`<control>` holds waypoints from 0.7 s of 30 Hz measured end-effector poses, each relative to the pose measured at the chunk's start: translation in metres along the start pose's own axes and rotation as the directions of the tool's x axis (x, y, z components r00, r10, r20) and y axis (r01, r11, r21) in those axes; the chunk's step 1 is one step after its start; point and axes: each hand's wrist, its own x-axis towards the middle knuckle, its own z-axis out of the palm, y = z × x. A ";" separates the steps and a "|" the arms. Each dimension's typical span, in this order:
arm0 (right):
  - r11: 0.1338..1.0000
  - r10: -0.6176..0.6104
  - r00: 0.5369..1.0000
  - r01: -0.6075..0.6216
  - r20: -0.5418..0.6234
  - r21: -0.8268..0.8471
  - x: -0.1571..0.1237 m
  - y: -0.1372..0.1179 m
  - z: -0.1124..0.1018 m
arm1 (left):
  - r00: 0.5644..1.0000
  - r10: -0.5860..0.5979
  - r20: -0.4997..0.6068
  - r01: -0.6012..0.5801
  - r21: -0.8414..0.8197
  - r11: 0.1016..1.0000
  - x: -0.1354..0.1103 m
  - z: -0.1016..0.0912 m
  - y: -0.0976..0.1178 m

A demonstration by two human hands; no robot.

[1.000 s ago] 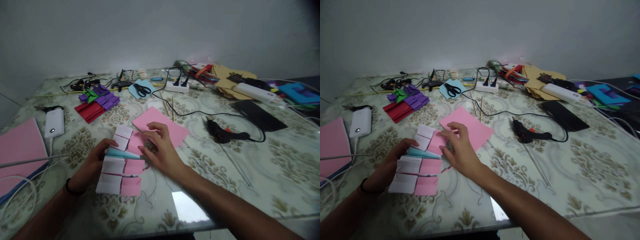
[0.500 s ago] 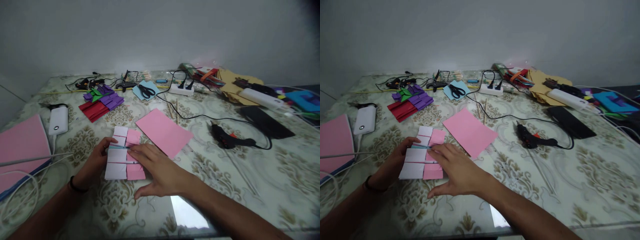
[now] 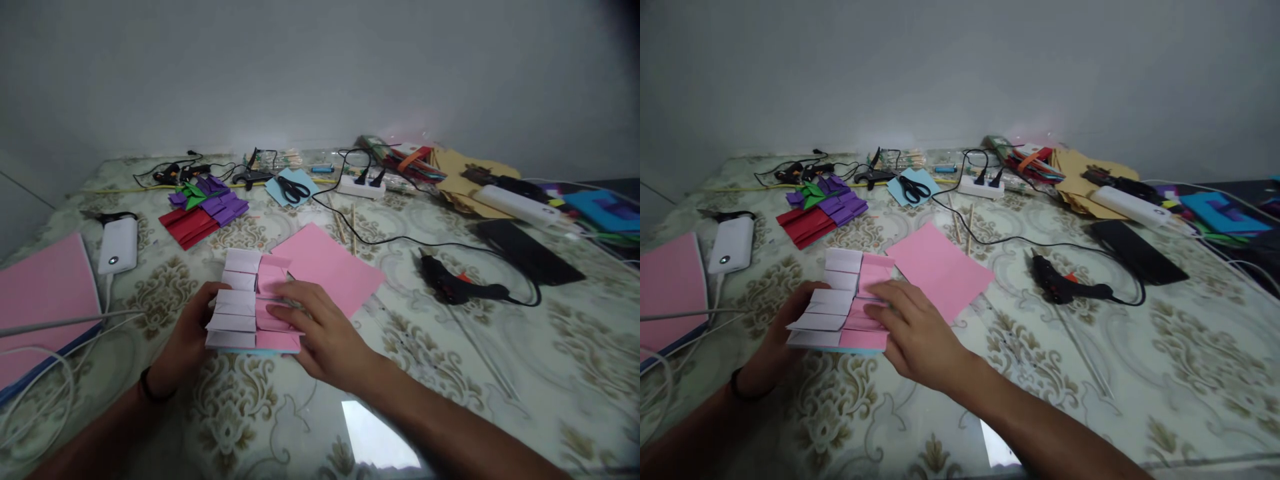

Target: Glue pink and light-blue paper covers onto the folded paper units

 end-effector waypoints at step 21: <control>0.649 0.585 0.776 -0.622 0.235 0.439 0.013 0.012 0.014 | 0.954 -0.276 0.115 0.292 -0.152 0.944 0.002 -0.007 -0.042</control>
